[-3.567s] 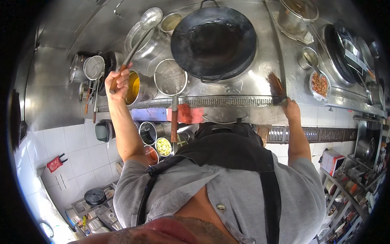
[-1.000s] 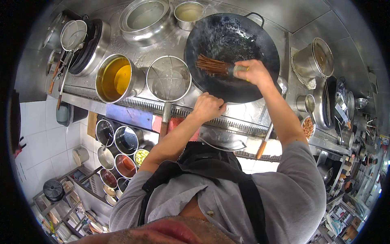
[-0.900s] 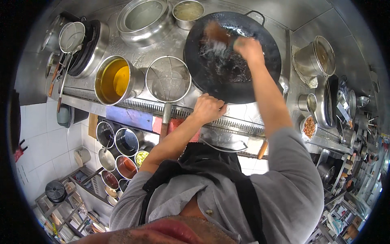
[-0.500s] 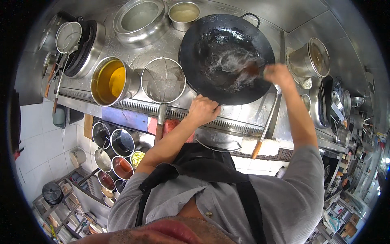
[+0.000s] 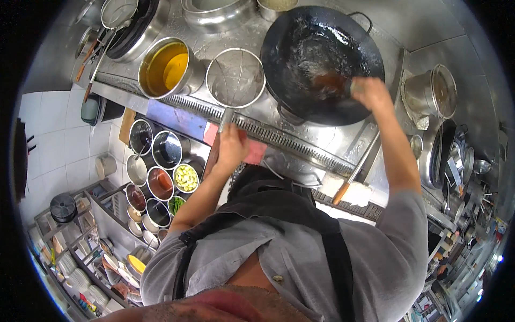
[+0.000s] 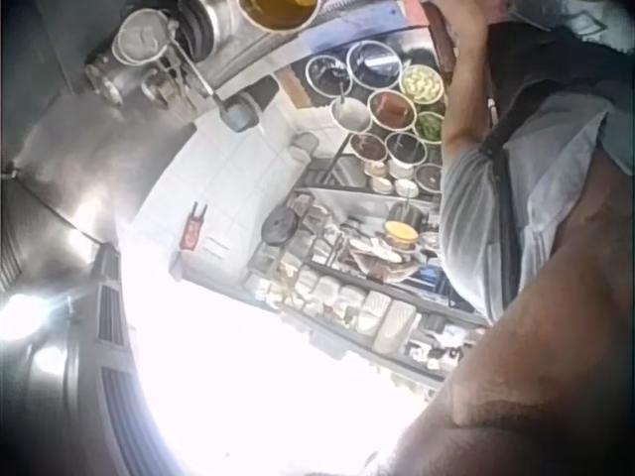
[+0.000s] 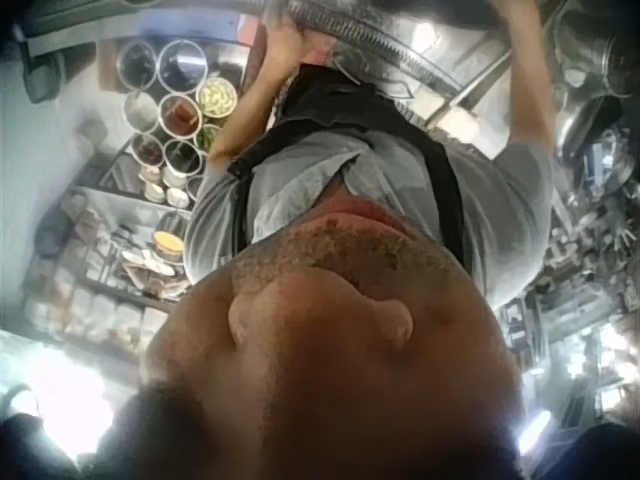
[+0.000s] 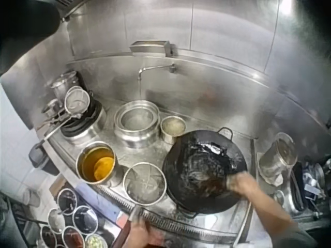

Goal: Cooking a stir-fry dish in a wok by adding ingredients, liquid, and stirring with a ladle.

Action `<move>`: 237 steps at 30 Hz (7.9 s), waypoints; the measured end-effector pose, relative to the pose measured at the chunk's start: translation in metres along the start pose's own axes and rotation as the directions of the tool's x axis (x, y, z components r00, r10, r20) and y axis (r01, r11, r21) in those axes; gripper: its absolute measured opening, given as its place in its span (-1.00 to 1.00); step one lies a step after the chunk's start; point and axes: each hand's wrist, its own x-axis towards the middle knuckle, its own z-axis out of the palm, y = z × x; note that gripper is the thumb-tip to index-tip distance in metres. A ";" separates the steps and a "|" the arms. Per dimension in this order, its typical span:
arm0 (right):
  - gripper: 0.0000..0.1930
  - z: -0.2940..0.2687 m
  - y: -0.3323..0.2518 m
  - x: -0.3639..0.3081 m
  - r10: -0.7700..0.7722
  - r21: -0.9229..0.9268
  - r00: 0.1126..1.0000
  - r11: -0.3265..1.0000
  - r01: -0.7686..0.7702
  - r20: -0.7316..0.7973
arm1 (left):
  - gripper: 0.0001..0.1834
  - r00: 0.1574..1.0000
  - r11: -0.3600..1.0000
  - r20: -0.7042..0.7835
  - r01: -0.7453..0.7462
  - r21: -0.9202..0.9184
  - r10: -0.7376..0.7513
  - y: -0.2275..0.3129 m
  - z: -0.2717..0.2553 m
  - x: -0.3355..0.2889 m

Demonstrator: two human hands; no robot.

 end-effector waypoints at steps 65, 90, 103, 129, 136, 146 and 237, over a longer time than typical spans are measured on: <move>-0.46 0.066 -0.059 -0.220 0.440 0.868 0.890 0.481 -0.124 -0.117 | -0.74 0.932 0.871 0.335 0.276 -0.405 -0.140 0.103 -0.118 0.155; -0.47 0.076 0.046 -0.226 0.769 0.742 0.639 0.439 -0.506 -0.019 | -0.78 0.980 0.991 -0.191 -0.076 -0.113 0.054 0.151 -0.111 0.067; -0.52 0.239 -0.042 -0.314 0.732 0.473 0.641 0.660 -0.584 -0.231 | -0.76 0.790 0.193 0.481 0.577 -0.794 -0.380 0.150 0.046 0.062; -0.57 -0.032 -0.164 0.124 0.254 0.601 0.939 0.796 -0.067 -0.233 | -0.08 0.953 0.990 0.271 0.141 -0.004 -0.135 -0.034 0.021 -0.034; -0.74 0.001 -0.271 0.293 0.138 0.615 0.986 0.770 -0.169 0.097 | -0.11 0.977 0.971 0.199 0.122 -0.204 -0.081 -0.029 -0.029 -0.028; -0.95 -0.011 -0.234 0.195 -0.003 0.894 0.996 -0.442 -0.076 0.084 | -0.40 0.989 0.948 -0.044 0.124 -0.294 -0.143 -0.027 -0.085 -0.054; -0.51 -0.035 -0.268 0.185 -0.019 0.324 0.995 0.945 0.050 -0.099 | -0.61 0.917 0.927 0.230 0.358 -0.110 -0.326 -0.083 -0.004 0.342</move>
